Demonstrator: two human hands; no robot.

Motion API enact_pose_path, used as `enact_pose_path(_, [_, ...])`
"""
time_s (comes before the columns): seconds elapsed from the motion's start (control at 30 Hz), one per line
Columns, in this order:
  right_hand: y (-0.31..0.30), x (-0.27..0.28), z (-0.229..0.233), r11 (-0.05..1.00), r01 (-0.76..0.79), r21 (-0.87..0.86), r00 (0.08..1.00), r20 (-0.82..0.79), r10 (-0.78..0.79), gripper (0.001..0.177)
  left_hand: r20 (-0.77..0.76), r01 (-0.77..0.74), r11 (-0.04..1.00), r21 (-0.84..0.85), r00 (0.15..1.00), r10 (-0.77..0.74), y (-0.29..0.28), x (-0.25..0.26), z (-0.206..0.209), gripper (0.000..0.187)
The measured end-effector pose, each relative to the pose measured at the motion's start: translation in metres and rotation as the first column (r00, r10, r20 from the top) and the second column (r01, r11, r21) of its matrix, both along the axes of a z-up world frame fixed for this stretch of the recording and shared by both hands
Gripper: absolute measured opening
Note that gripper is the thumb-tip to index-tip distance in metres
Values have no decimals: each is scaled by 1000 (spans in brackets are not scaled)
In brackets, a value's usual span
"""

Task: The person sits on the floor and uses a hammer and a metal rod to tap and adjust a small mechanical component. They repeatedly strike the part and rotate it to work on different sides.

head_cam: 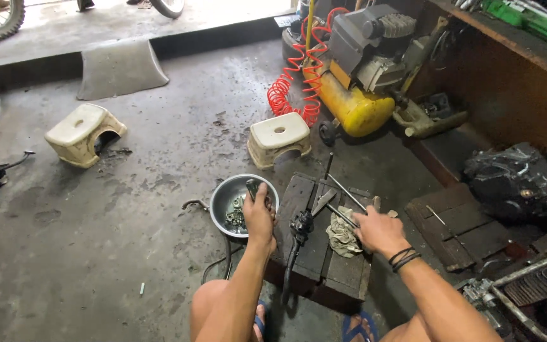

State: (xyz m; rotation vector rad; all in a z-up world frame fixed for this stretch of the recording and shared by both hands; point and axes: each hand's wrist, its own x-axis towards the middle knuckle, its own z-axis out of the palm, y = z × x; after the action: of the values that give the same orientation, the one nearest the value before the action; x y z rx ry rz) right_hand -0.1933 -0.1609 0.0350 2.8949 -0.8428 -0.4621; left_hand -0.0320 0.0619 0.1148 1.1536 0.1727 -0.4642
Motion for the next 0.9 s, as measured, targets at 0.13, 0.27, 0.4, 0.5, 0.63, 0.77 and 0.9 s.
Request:
enact_pose_path(0.13, [39,20,55,991,-88,103,940,338,48,52,64,-23,999,34,998,21,-8,11,-20,23])
enact_pose_path(0.27, [75,41,62,893,-439,100,795,507,334,50,61,-12,1000,25,998,11,-5,3,1,22])
enact_pose_path(0.4, [79,55,28,848,-518,116,825,328,459,43,75,11,999,38,997,-13,-1,-1,4,20])
enact_pose_path(0.5, [78,51,37,857,-489,164,854,292,431,35,77,26,998,60,997,-30,5,-6,7,17])
enact_pose_path(0.63, [77,46,42,858,-490,155,849,305,431,31,102,-9,997,72,995,1,8,3,-3,17])
enact_pose_path(0.77, [76,42,44,883,-445,152,870,306,386,27,110,-45,998,36,993,40,13,14,-26,22])
enact_pose_path(0.9, [75,45,49,882,-428,196,890,260,374,29,122,-81,996,-42,989,85,12,17,-22,25])
